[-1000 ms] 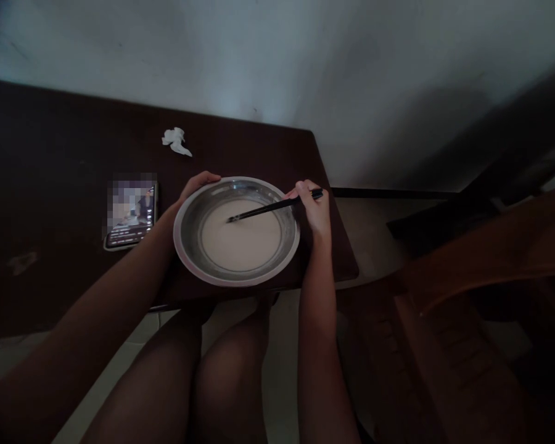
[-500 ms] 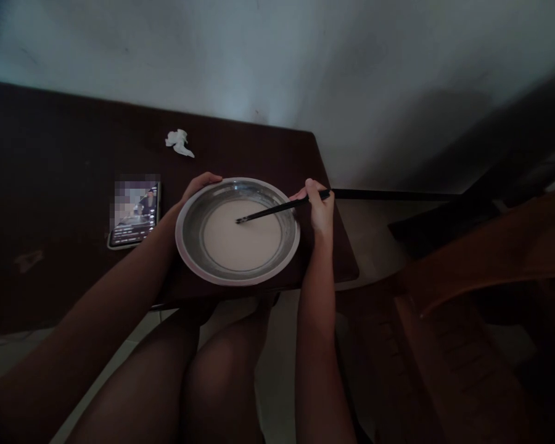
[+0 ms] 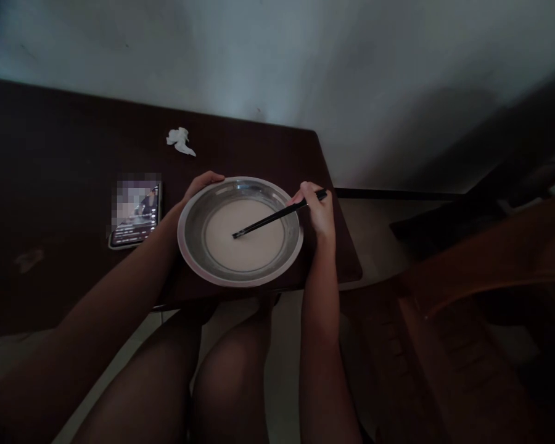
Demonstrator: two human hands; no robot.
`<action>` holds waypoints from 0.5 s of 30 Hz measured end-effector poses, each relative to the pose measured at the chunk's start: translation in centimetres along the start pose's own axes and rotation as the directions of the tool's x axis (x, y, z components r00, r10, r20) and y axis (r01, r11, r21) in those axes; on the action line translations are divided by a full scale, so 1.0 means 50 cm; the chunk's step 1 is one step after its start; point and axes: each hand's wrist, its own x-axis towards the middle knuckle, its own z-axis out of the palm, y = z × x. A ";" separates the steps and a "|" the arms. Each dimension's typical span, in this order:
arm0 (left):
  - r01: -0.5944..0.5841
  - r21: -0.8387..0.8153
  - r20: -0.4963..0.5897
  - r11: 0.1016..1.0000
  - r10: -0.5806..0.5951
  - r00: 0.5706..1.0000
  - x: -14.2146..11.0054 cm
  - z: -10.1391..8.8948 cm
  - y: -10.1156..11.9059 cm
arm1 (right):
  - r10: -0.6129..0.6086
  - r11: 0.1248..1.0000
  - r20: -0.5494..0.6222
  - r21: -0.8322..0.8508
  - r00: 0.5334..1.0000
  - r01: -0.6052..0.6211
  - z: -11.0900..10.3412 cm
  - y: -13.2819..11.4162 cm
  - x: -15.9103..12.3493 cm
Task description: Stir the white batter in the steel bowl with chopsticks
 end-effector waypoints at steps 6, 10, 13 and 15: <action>-0.012 -0.012 -0.007 1.000 0.012 1.000 -0.010 0.009 -0.002 | -0.045 0.999 -0.108 -0.034 0.993 0.042 -0.001 0.000 0.003; 0.003 -0.042 -0.008 0.999 -0.003 1.000 -0.015 0.015 0.000 | -0.027 1.000 -0.055 0.008 0.998 0.028 0.001 -0.002 0.001; 0.008 -0.037 -0.022 0.999 -0.009 1.000 -0.008 0.011 0.000 | -0.019 1.000 0.058 0.005 0.998 0.018 0.006 -0.002 -0.002; -0.005 -0.034 -0.016 0.999 0.004 1.000 0.000 0.006 -0.002 | -0.023 0.999 0.023 -0.025 0.999 0.023 0.008 -0.003 -0.001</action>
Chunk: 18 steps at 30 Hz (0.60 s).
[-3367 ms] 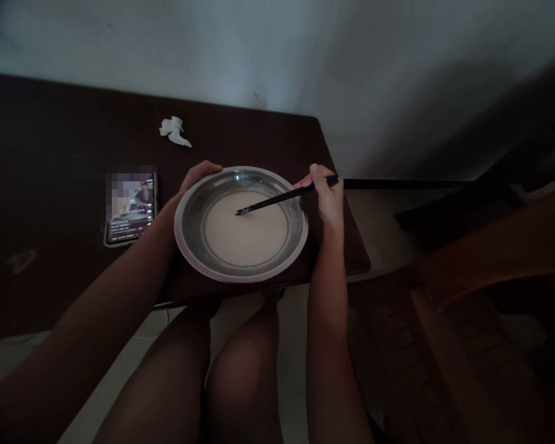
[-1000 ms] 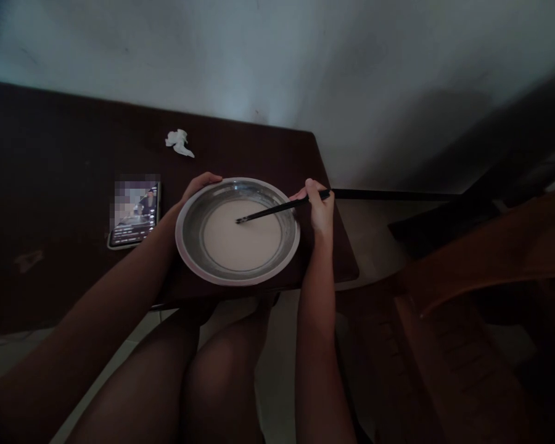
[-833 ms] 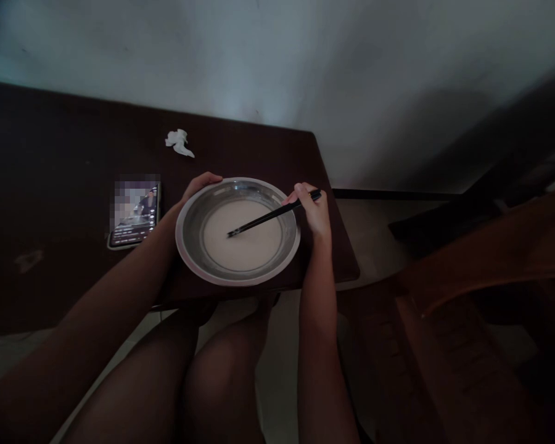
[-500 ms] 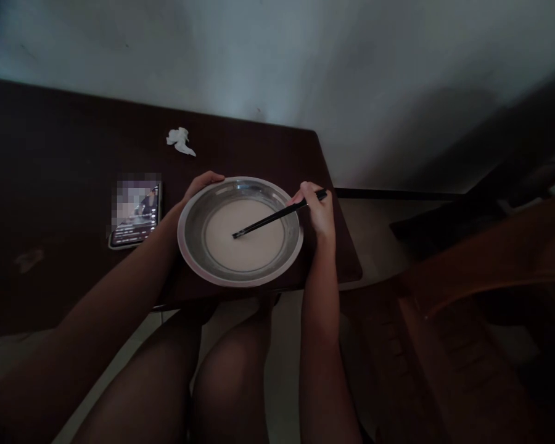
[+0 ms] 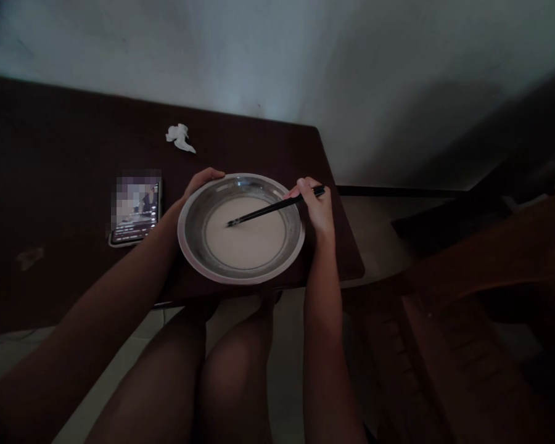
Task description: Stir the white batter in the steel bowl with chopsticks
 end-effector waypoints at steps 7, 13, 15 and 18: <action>-0.023 0.007 0.001 1.000 0.023 1.000 0.007 -0.006 -0.004 | -0.025 0.998 -0.113 0.063 0.993 0.032 -0.006 0.000 0.001; -0.030 0.048 -0.026 0.998 0.032 0.999 0.005 0.000 -0.002 | -0.048 0.997 -0.053 0.065 0.997 0.052 -0.006 0.009 0.006; -0.017 0.038 -0.035 0.999 0.019 0.999 0.005 0.001 -0.001 | -0.075 0.994 -0.162 0.062 0.984 0.086 -0.009 0.012 0.010; 0.001 0.030 -0.032 1.000 0.000 0.999 0.005 0.001 0.000 | -0.077 0.993 -0.147 0.074 0.986 0.089 -0.011 0.010 0.009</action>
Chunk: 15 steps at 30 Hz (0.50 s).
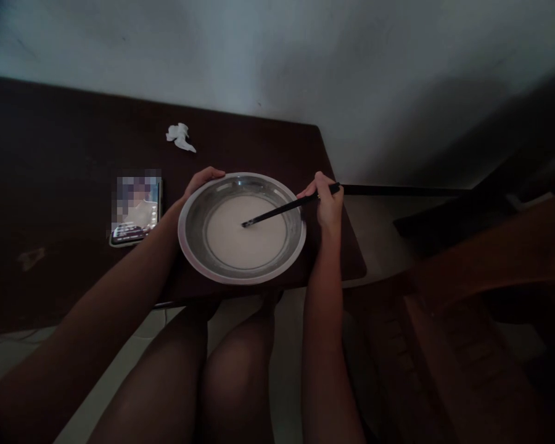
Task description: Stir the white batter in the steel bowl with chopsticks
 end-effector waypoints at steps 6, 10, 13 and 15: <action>0.015 -0.012 -0.003 1.000 -0.015 1.000 -0.009 0.006 0.001 | 0.036 0.998 0.109 -0.056 0.993 -0.030 0.003 -0.007 -0.005; 0.002 -0.010 -0.010 1.000 -0.002 1.000 -0.009 0.006 0.000 | -0.014 1.000 -0.038 -0.027 0.999 0.013 -0.001 -0.004 -0.001; -0.013 -0.006 -0.012 1.000 0.013 1.000 -0.005 0.003 -0.001 | 0.023 1.000 0.100 -0.021 0.995 -0.021 0.002 -0.007 -0.004; -0.013 -0.004 -0.007 1.000 0.013 1.000 -0.004 0.001 -0.002 | 0.043 0.998 0.174 -0.046 0.984 -0.035 0.005 -0.008 -0.006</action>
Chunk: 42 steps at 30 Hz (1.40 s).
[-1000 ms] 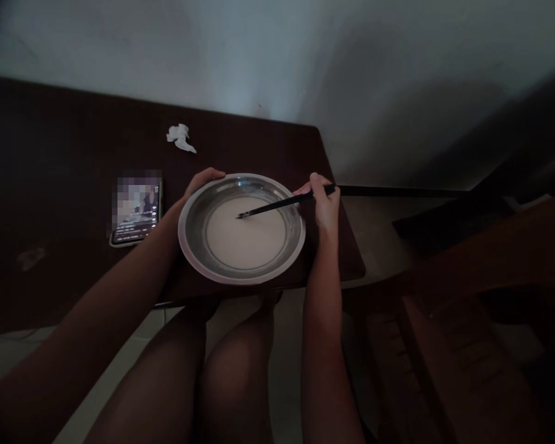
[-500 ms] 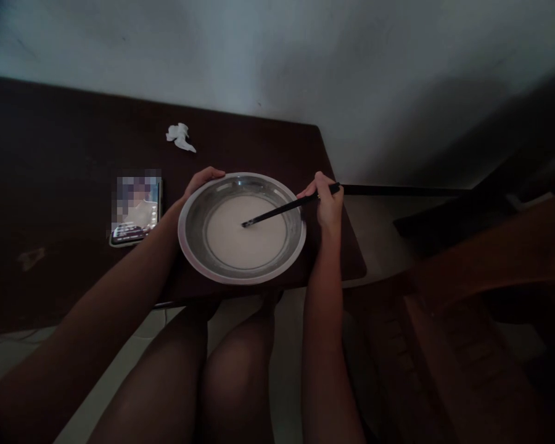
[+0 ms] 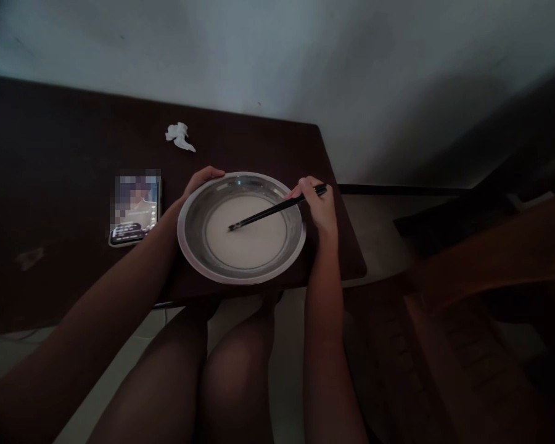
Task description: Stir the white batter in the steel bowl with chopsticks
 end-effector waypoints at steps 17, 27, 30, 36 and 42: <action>-0.035 0.054 0.000 0.998 0.035 0.999 0.003 0.001 0.001 | -0.001 1.000 -0.206 -0.006 0.979 -0.001 -0.001 -0.007 0.000; -0.019 0.015 0.016 1.000 0.019 1.000 0.001 -0.002 0.000 | 0.017 0.999 -0.163 -0.042 0.986 -0.024 -0.003 -0.006 -0.001; -0.038 0.043 0.019 0.998 0.038 0.999 0.007 -0.010 -0.003 | 0.014 1.000 -0.195 -0.020 0.981 -0.018 -0.005 -0.004 0.000; -0.030 0.036 0.012 0.999 0.030 0.999 0.001 -0.003 -0.002 | 0.051 0.997 -0.052 -0.049 0.997 -0.053 0.002 -0.008 -0.003; -0.006 -0.014 -0.009 1.000 0.005 1.000 -0.012 0.008 0.002 | 0.017 0.999 -0.184 -0.040 0.983 -0.024 0.000 -0.011 -0.002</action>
